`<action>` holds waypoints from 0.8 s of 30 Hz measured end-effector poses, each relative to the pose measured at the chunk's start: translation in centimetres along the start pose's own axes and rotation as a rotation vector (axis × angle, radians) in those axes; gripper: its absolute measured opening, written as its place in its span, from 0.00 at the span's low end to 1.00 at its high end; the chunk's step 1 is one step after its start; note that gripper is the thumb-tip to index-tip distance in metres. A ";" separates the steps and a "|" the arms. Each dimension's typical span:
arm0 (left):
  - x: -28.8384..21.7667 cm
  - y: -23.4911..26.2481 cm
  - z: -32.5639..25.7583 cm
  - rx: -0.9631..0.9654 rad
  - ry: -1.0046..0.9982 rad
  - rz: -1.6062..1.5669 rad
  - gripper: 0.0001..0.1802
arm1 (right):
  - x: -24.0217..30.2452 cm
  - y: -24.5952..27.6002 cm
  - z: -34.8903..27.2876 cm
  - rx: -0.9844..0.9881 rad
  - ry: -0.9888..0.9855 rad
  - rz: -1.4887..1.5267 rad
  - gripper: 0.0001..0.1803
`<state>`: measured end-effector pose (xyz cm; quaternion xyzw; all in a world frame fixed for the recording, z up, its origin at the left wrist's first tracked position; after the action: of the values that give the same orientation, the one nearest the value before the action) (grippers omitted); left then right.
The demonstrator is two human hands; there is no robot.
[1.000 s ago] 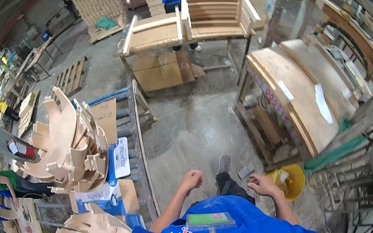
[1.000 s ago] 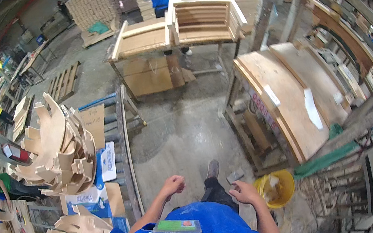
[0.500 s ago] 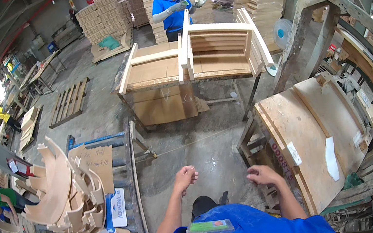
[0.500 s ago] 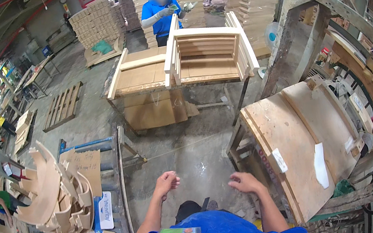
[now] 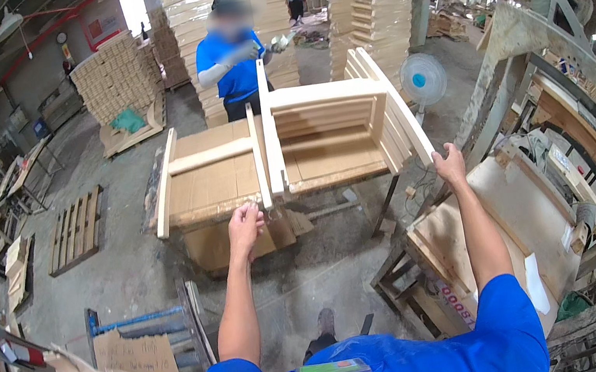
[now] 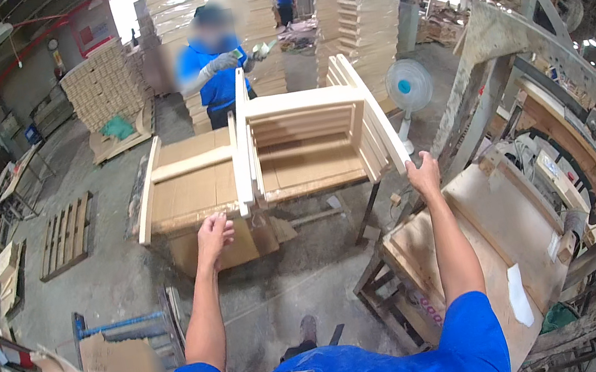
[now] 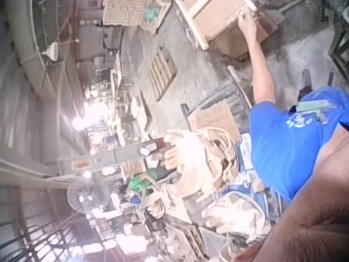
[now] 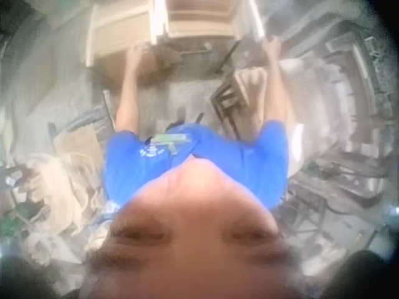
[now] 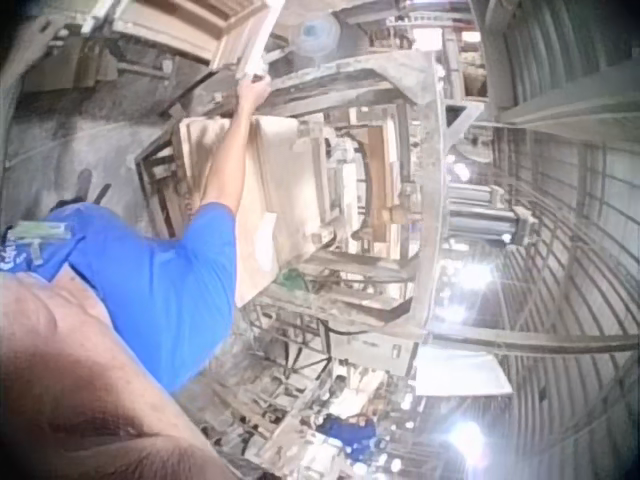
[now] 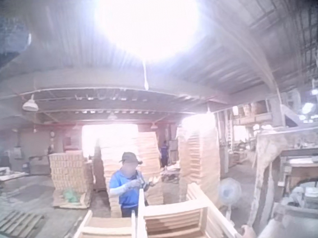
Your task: The person assembles wooden chair frames by attaching curved backrest pieces to the frame structure. They repeatedly pick up backrests, align them with the frame, and secure them in place. The person moves between workstations and stacks completed frames.
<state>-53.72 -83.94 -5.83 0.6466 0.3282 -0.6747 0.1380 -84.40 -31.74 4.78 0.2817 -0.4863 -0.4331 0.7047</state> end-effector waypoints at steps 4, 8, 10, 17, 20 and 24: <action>-1.0 -7.0 9.0 0.067 0.044 0.259 0.44 | -0.8 -4.7 4.6 0.262 -0.044 -0.234 0.34; -0.1 -11.0 13.7 0.211 0.106 0.418 0.34 | -0.4 -7.2 6.8 0.328 -0.115 -0.182 0.27; -1.6 -9.1 15.1 0.159 0.006 0.306 0.22 | 2.9 -8.8 6.9 0.405 -0.113 -0.055 0.25; 0.2 -7.6 7.8 0.322 0.187 0.128 0.14 | -1.9 -9.0 -2.3 0.639 -0.058 -0.015 0.21; -0.9 -4.2 3.9 0.320 0.291 0.129 0.13 | -2.1 -10.0 -7.1 0.752 -0.198 0.463 0.29; 1.7 -2.9 5.1 0.261 0.400 0.157 0.13 | -2.2 -12.7 -6.7 0.723 -0.462 0.520 0.16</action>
<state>-59.71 -84.48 -7.00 0.8031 0.2078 -0.5572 0.0375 -82.78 -35.85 -9.07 0.2738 -0.8027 -0.0980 0.5206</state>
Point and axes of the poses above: each hand's wrist, its own z-axis towards the middle knuckle, its own y-axis out of the back of the hand, x = y × z, the point moved 10 cm from there along z, towards the middle knuckle, and after that the axes turned 12 degrees about -z, right-handed, at the moved point
